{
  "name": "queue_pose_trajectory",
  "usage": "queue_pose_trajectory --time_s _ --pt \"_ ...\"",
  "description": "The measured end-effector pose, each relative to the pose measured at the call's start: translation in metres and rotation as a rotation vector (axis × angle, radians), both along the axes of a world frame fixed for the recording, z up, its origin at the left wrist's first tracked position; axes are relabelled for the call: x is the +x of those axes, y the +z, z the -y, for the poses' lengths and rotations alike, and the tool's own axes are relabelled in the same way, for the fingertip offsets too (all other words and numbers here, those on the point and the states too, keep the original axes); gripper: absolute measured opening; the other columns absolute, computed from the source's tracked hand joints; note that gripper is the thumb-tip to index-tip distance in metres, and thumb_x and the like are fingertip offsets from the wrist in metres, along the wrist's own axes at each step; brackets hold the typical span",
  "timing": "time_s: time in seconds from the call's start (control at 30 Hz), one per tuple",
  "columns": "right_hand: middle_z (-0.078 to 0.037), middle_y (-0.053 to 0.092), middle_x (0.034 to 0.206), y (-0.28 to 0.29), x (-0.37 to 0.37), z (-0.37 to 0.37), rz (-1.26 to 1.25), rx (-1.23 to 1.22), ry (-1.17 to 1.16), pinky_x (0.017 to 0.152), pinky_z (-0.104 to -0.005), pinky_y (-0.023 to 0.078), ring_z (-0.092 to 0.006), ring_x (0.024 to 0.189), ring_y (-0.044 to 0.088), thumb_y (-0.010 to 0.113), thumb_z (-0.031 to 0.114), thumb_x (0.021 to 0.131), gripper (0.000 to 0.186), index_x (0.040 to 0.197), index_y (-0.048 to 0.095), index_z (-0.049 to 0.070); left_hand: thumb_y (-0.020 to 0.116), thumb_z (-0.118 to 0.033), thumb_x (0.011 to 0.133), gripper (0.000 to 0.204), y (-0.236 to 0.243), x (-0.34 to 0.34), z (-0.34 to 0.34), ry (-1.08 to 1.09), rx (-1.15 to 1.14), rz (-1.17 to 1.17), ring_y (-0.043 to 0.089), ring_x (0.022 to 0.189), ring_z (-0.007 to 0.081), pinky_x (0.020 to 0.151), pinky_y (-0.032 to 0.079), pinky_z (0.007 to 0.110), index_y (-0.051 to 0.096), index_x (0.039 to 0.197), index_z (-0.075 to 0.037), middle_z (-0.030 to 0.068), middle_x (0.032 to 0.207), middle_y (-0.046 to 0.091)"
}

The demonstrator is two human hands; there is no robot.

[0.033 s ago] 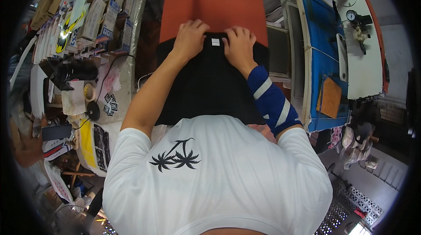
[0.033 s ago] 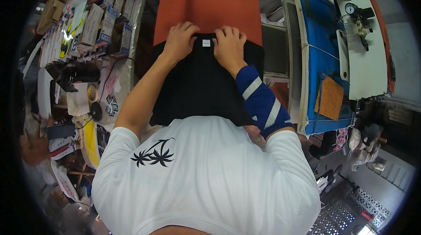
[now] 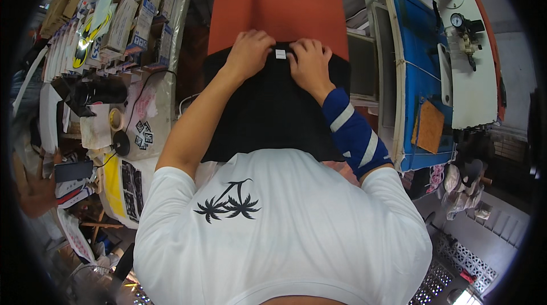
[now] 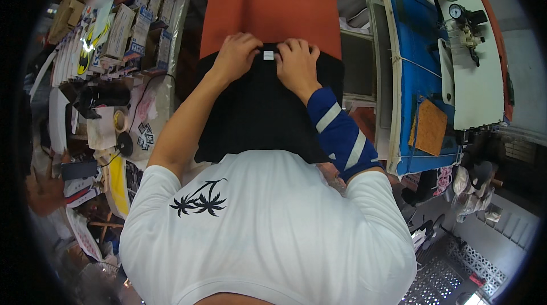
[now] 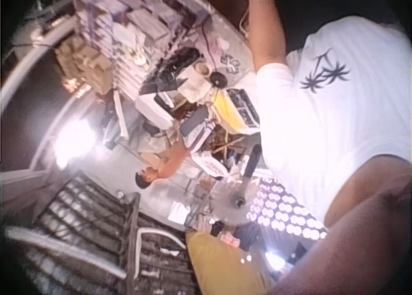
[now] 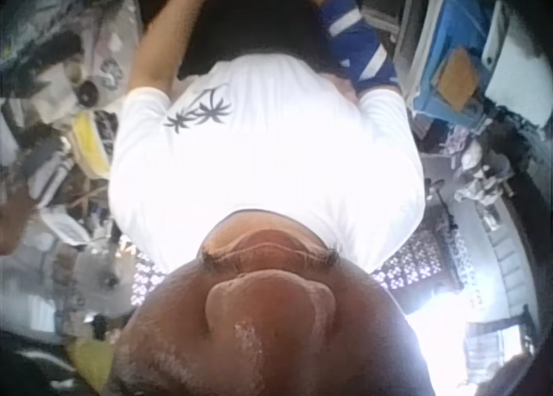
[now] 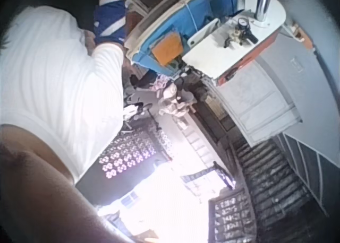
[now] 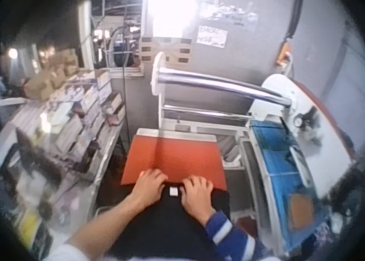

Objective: The person places Batman and DC Comics transfer designs onto black t-shirts, aligns them on a heat press, and operates the machine to apply the graphics. The person handles multiple shirts and transfers, flipping shirts and repositioning materials between presses.

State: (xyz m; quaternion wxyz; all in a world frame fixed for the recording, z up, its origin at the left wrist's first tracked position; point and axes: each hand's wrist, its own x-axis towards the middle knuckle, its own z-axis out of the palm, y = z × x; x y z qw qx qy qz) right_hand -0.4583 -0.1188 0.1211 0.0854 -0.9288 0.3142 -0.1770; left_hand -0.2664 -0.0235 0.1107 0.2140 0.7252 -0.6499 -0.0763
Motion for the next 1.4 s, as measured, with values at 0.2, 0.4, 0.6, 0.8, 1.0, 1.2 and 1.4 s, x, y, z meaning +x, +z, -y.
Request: queue_pose_trajectory --time_s 0.2,0.4,0.6,0.8,1.0,1.2,1.4 --pt "-0.007 0.044 0.157 0.01 -0.02 -0.001 -0.248 0.231 0.016 0.119 -0.0709 0.012 -0.0286 0.151 0.031 0.075 0.052 0.085 0.074 0.147 0.055 0.017 0.087 -0.032 0.076 0.076 0.022 -0.009 -0.024 -0.04 0.182 0.112 0.045 0.14 0.0296 0.124 0.014 0.064 0.057 0.143 -0.012 0.0063 0.142 0.056" --pt "-0.013 0.05 0.15 0.012 -0.014 -0.005 -0.12 0.181 0.093 0.118 -0.0644 0.021 -0.0314 0.144 0.04 0.079 0.039 0.083 0.066 0.139 0.06 0.01 0.088 -0.034 0.068 0.075 0.027 -0.009 -0.019 0.044 0.218 0.06 0.044 0.14 0.0317 0.123 0.014 0.068 0.063 0.136 -0.013 0.0071 0.14 0.057" --pt "-0.018 0.053 0.144 -0.014 0.011 -0.031 0.018 -0.04 0.232 0.112 -0.0564 0.034 -0.0346 0.136 0.048 0.065 0.027 0.093 0.05 0.136 0.059 0.002 0.082 -0.039 0.073 0.066 0.02 -0.01 -0.019 -0.001 0.111 0.13 0.056 0.125 0.0383 0.114 0.024 0.072 0.066 0.131 -0.01 0.0157 0.128 0.062" --pt "-0.017 0.054 0.14 -0.03 0.023 -0.033 -0.019 -0.009 0.12 0.111 -0.0559 0.032 -0.0369 0.134 0.046 0.064 0.028 0.094 0.049 0.136 0.058 0.004 0.07 -0.003 0.089 0.03 0.218 -0.034 -0.125 -0.132 -0.904 -0.453 0.065 0.08 0.0234 0.075 0.055 0.036 0.06 0.117 -0.004 0.0129 0.108 0.061" --pt "-0.017 0.055 0.139 -0.03 0.024 -0.044 0.022 -0.118 0.092 0.112 -0.0549 0.032 -0.0369 0.133 0.046 0.064 0.026 0.092 0.048 0.134 0.059 0.004 0.07 -0.009 0.087 0.022 0.289 -0.026 -0.218 -0.17 -1.435 -0.274 0.065 0.08 0.0266 0.077 0.054 0.038 0.066 0.108 -0.005 0.0123 0.1 0.066" --pt "-0.02 0.055 0.137 -0.029 0.029 -0.043 0.012 -0.127 0.107 0.112 -0.0544 0.032 -0.0404 0.131 0.046 0.065 0.019 0.089 0.046 0.131 0.059 0.001 0.07 -0.011 0.085 0.025 0.272 0.105 -0.263 0.239 -1.319 0.101 0.067 0.084 0.0264 0.081 0.053 0.037 0.069 0.109 -0.006 0.012 0.102 0.068" --pt "-0.02 0.055 0.135 -0.017 0.031 -0.051 -0.019 -0.114 0.069 0.112 -0.0537 0.032 -0.0402 0.129 0.047 0.065 0.017 0.086 0.046 0.129 0.059 0.0 0.05 -0.049 0.102 0.051 0.187 0.485 -0.297 1.134 -0.552 -0.059 0.066 0.116 0.039 0.097 0.05 0.048 0.073 0.114 -0.005 0.0216 0.123 0.07"
